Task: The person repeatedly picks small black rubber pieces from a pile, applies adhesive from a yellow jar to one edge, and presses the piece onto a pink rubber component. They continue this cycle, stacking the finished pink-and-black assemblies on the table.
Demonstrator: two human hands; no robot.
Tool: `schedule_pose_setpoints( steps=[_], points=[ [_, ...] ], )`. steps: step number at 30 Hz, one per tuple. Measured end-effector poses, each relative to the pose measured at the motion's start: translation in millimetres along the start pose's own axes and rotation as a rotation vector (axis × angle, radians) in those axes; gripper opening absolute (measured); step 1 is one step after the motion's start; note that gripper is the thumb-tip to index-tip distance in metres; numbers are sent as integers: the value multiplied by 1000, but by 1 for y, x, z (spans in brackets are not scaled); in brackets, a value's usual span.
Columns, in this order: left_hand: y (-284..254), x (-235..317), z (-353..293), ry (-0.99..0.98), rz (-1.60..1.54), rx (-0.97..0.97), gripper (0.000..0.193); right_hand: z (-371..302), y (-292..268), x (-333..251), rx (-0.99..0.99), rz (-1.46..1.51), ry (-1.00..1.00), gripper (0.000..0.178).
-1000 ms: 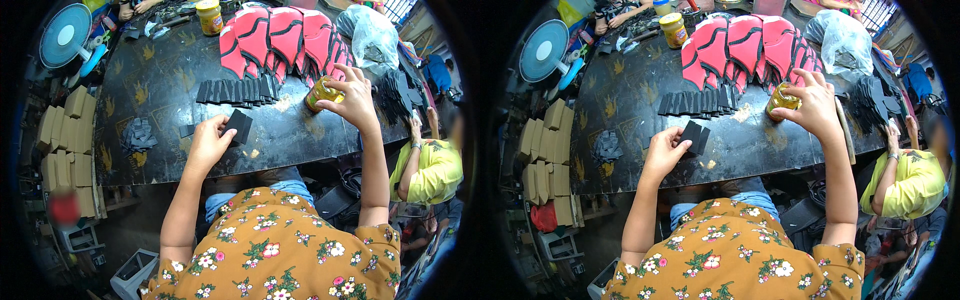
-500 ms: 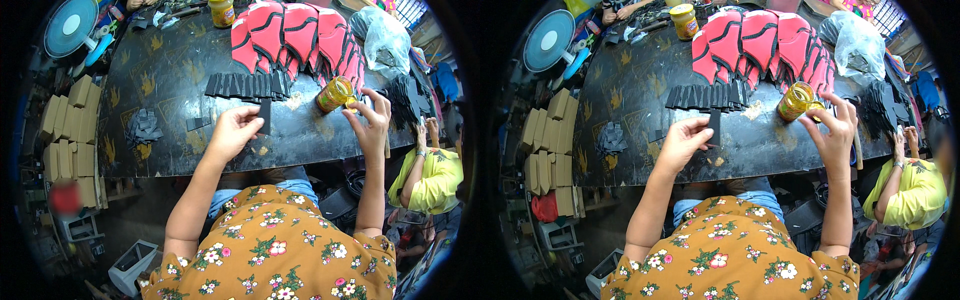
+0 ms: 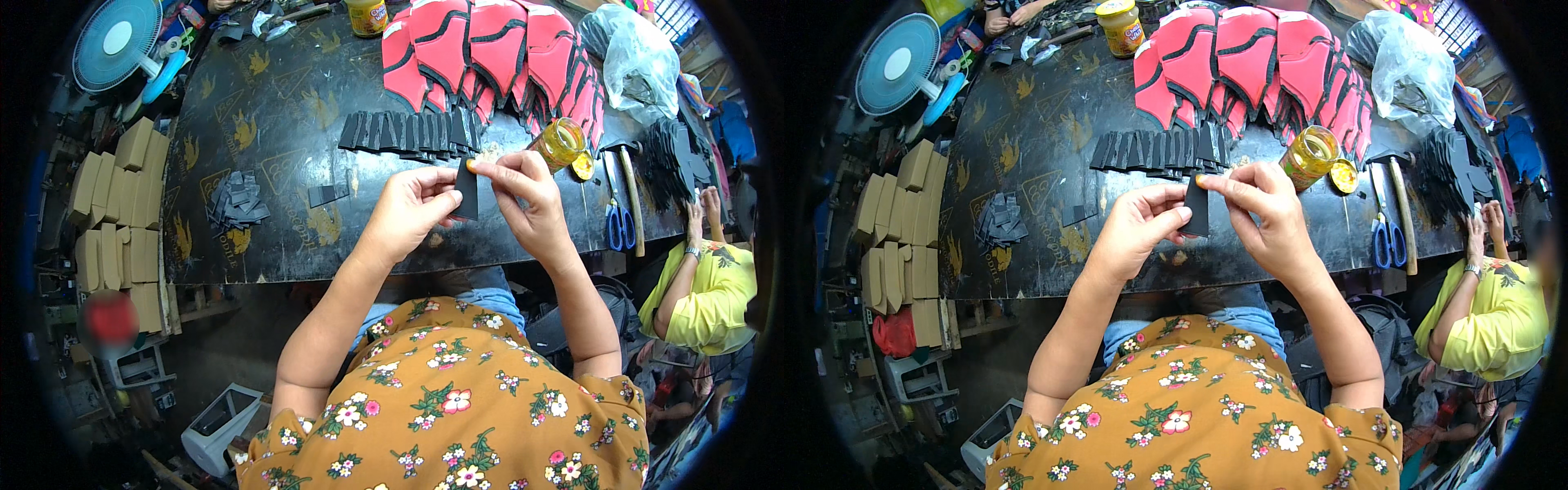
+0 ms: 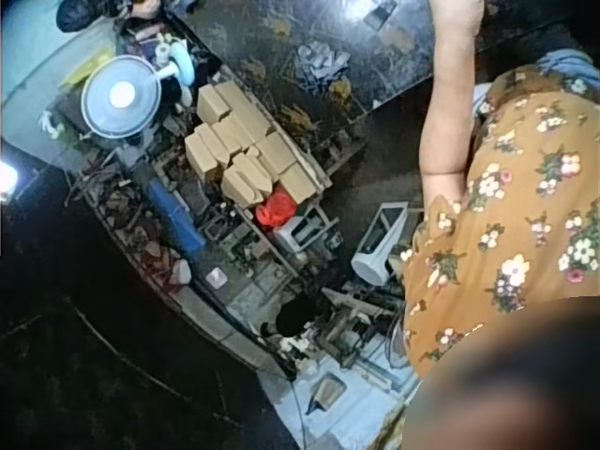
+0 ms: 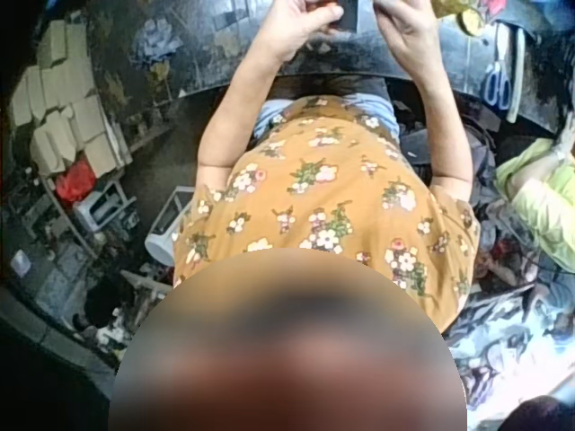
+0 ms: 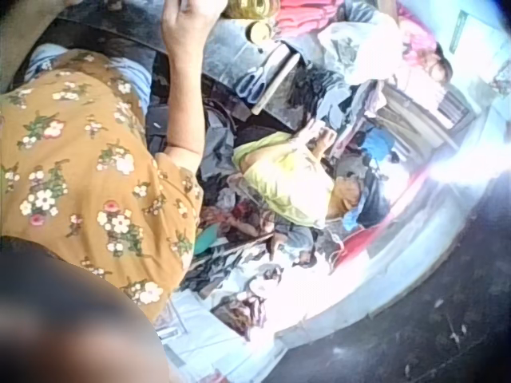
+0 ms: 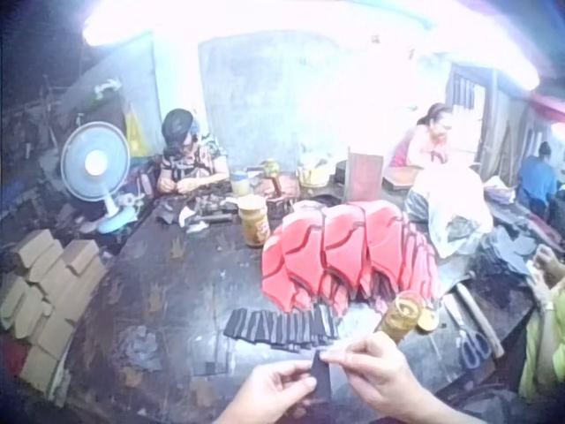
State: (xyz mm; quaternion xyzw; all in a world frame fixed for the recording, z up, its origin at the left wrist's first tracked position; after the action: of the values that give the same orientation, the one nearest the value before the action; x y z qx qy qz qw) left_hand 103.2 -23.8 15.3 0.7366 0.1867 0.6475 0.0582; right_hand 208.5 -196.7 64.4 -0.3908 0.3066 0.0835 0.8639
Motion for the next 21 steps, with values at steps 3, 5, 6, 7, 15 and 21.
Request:
schedule_pose_setpoints(
  steps=[3,5,6,7,15,21],
  points=[
    [-3,0,2,-1,-50,-19,31,-7,-6,-9,-45,-123,-114,53],
    [-6,0,4,-8,-75,-18,31,-15,-9,-18,-86,-216,-169,58],
    [-6,0,5,-21,-78,-13,31,-19,-10,-22,-89,-253,-199,58],
    [-7,-1,5,-34,-80,-8,31,-21,-11,-25,-60,-270,-263,57],
    [-1,3,2,-54,-22,-37,31,4,-7,6,29,-418,-206,53],
    [-8,3,10,-20,-104,20,30,-11,-4,-6,-8,-257,-212,58]
  ],
)
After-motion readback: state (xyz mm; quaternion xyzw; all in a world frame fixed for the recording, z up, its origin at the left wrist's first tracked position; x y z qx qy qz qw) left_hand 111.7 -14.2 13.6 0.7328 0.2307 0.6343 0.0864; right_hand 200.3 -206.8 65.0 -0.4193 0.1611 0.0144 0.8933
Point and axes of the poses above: each hand's wrist, its own z-axis towards the middle knuckle, its own y-axis out of the palm, x = y × z, the point moved 4 cm from there along z, towards the middle knuckle, and after that the axes turned 2 degrees about -x, right-handed, at the moved point
